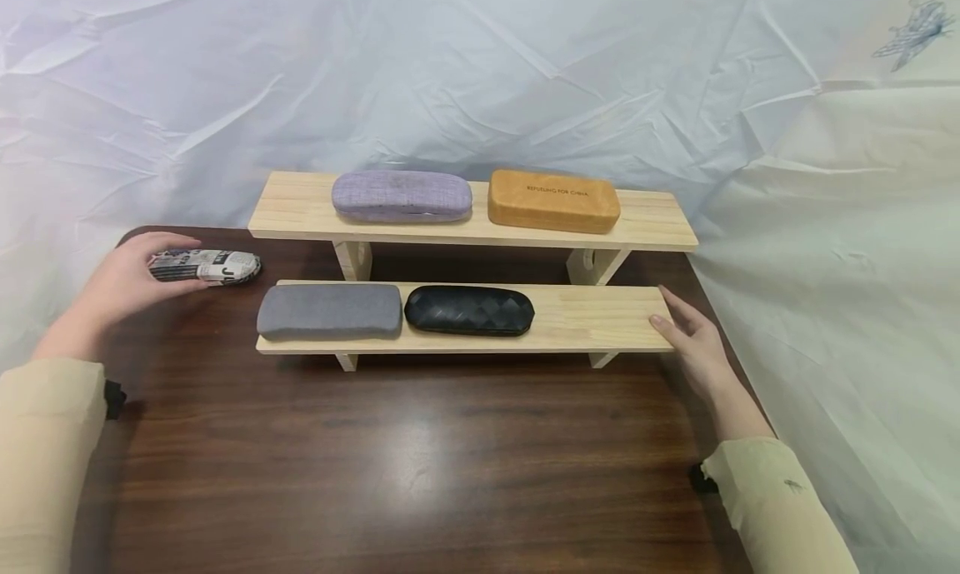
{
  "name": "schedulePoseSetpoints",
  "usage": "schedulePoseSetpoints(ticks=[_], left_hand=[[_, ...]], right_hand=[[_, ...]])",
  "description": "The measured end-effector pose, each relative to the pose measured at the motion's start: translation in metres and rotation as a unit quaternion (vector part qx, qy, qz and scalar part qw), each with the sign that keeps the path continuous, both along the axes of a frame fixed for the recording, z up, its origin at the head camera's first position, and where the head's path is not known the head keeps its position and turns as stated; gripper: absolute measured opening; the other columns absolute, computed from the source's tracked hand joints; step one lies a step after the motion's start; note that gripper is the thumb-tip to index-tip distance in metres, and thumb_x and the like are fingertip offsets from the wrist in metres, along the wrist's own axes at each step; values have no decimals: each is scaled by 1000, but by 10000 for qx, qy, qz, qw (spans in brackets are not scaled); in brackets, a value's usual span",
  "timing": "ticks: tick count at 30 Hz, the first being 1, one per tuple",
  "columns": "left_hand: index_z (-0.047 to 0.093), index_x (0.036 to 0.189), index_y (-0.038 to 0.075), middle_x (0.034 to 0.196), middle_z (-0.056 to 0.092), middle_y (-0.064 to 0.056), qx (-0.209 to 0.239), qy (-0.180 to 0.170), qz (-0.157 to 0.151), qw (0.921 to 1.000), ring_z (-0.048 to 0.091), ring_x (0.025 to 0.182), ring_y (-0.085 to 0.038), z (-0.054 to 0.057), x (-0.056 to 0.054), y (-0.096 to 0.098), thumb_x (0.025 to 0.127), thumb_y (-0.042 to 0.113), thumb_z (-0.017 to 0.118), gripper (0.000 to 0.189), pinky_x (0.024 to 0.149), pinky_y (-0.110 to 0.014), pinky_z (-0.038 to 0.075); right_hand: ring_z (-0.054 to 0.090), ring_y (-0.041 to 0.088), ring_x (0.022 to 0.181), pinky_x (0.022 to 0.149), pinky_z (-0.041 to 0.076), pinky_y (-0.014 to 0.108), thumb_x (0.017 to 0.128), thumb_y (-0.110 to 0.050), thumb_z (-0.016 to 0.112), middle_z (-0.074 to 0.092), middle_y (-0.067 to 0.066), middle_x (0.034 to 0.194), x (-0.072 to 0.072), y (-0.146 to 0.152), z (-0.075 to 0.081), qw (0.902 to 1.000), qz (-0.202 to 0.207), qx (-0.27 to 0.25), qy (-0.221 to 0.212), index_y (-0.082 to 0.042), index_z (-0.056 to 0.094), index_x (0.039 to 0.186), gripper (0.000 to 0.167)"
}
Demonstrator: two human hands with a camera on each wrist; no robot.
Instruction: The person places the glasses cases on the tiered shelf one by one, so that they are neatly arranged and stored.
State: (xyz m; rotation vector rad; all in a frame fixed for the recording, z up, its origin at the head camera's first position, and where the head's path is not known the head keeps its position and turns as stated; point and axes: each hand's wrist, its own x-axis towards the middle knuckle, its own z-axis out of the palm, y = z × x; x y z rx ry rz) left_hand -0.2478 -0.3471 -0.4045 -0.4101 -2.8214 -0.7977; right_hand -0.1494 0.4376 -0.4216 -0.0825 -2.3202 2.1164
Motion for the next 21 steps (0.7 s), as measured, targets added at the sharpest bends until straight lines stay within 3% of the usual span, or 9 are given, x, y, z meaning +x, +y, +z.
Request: schedulePoseSetpoints(ticks=[15,21], left_hand=[[59,139,-6,145,51,-37,-165,-558,42,9983,40,140,-57,-5,-17,-11,78,22,92,75,115,-72,31],[58,142,-5,147,50,-37,-241,-681,84,9973,39,141,-57,-6,-20,-15,78,25,92,78,115,-72,32]], right_hand=[[61,-6,105,85,54,9,109,-5,58,56,-18,134,0,1,0,10000,37,-39,-15,-13,33,167,64],[60,-8,110,87,53,8,108,-5,60,53,-12,145,-1,1,-1,10000,23,25,30,-13,33,167,66]])
